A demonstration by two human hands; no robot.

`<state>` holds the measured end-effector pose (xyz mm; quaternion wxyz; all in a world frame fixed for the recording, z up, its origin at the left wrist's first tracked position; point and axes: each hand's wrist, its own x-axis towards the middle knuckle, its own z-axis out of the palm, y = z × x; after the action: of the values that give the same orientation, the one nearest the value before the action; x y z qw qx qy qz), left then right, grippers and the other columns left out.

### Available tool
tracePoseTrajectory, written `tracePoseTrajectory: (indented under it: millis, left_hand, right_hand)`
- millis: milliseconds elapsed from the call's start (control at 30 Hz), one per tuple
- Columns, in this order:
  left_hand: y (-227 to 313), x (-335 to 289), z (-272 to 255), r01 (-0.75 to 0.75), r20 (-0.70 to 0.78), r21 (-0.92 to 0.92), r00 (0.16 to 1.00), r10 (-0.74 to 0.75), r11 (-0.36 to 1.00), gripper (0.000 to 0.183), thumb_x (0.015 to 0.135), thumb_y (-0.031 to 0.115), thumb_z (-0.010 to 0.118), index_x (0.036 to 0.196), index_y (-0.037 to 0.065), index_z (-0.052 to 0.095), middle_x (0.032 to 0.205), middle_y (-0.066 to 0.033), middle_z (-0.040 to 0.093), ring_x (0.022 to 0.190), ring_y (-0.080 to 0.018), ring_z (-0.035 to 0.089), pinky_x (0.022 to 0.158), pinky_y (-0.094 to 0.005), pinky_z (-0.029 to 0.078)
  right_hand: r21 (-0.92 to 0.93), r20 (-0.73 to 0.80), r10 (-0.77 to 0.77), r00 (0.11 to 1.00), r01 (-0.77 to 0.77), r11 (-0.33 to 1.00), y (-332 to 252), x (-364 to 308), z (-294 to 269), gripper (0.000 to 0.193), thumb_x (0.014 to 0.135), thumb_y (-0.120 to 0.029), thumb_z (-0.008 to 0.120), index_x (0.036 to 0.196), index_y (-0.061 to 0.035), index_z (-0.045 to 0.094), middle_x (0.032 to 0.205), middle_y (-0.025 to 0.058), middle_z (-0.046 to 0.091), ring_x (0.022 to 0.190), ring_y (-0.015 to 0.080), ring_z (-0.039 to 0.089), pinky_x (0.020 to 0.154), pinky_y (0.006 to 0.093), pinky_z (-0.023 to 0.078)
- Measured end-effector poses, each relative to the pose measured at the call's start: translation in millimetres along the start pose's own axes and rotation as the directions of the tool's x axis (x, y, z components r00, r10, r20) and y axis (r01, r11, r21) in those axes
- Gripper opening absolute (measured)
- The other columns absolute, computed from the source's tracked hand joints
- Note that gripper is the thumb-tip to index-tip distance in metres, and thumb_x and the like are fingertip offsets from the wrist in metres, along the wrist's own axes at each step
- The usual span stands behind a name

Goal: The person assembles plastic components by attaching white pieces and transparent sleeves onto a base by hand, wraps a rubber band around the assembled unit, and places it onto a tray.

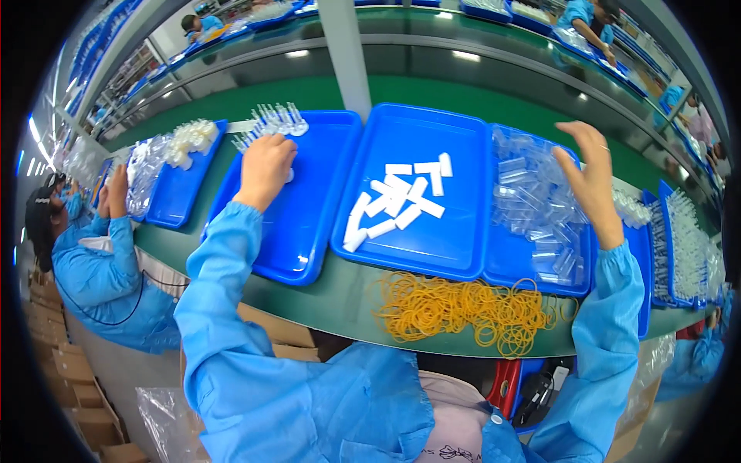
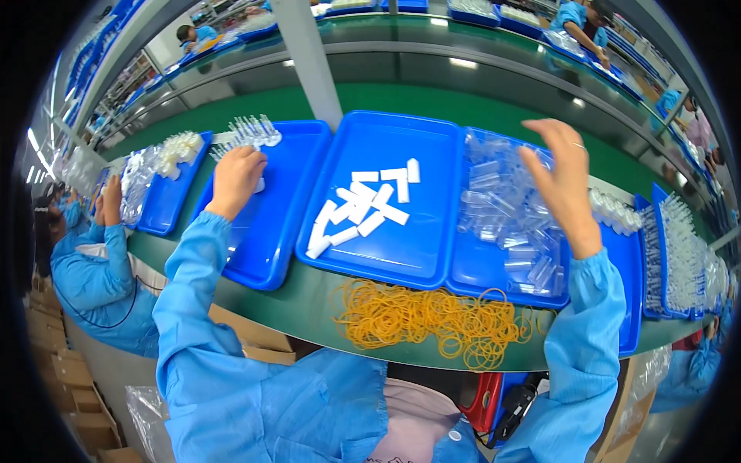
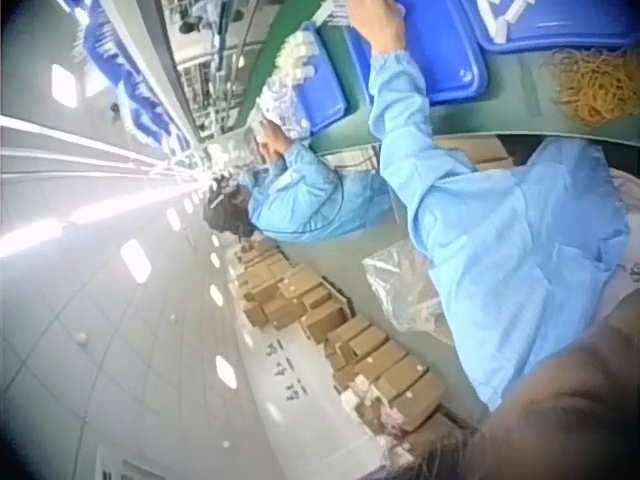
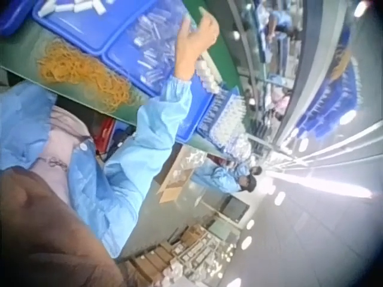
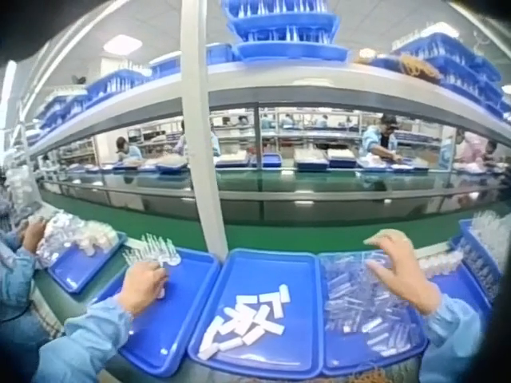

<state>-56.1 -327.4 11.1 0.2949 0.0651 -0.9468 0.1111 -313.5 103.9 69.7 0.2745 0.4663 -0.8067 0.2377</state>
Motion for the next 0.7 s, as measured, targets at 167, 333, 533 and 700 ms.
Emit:
tracePoseTrajectory:
  millis: [167, 333, 533, 700]
  left_hand:
    - [-13.4, 36.7, 27.2, -0.058, 0.129, 0.137, 0.991, 0.040, 0.989, 0.011, 0.075, 0.018, 0.065, 0.073, 0.007, 0.064, 0.078, -0.0090, 0.061, 0.080, -0.0277, 0.059, 0.071, -0.0395, 0.048]
    - [-16.6, 64.9, 36.1, 0.266, 0.292, 0.042, 0.919, -0.266, 0.963, 0.024, 0.079, 0.031, 0.065, 0.080, 0.007, 0.068, 0.084, -0.0136, 0.066, 0.085, -0.0313, 0.063, 0.074, -0.0411, 0.050]
    - [-8.2, 39.6, -0.8, 0.244, 0.453, -0.050, 0.870, -0.196, 0.968, 0.032, 0.076, 0.037, 0.069, 0.087, 0.007, 0.070, 0.088, -0.0163, 0.066, 0.083, -0.0341, 0.063, 0.074, -0.0421, 0.050]
    - [-1.0, 2.1, -7.3, 0.107, 0.295, -0.176, 0.954, -0.051, 0.979, 0.019, 0.076, 0.020, 0.069, 0.089, 0.006, 0.068, 0.090, -0.0128, 0.061, 0.079, -0.0339, 0.062, 0.068, -0.0432, 0.050]
  right_hand:
    - [0.325, 0.321, -0.203, 0.925, 0.093, 0.941, -72.6, 41.2, 101.5, 0.036, 0.087, -0.014, 0.055, 0.123, -0.0114, 0.053, 0.121, 0.0147, 0.055, 0.113, 0.0325, 0.050, 0.098, 0.0418, 0.039]
    - [0.166, 0.654, -0.048, 0.755, -0.082, 0.983, -113.9, 38.2, 173.9, 0.045, 0.090, -0.012, 0.052, 0.133, -0.0237, 0.048, 0.140, 0.0116, 0.039, 0.128, 0.0362, 0.038, 0.102, 0.0546, 0.035]
    - [0.123, 0.771, -0.041, 0.636, -0.085, 0.989, -118.5, 18.2, 130.3, 0.050, 0.080, 0.003, 0.055, 0.126, -0.0161, 0.055, 0.134, 0.0129, 0.046, 0.122, 0.0339, 0.045, 0.101, 0.0427, 0.039]
    - [0.256, 0.615, -0.242, 0.751, 0.101, 0.961, -122.7, -18.6, 120.7, 0.045, 0.071, 0.006, 0.060, 0.114, -0.0090, 0.060, 0.108, 0.0125, 0.057, 0.101, 0.0318, 0.056, 0.088, 0.0397, 0.047]
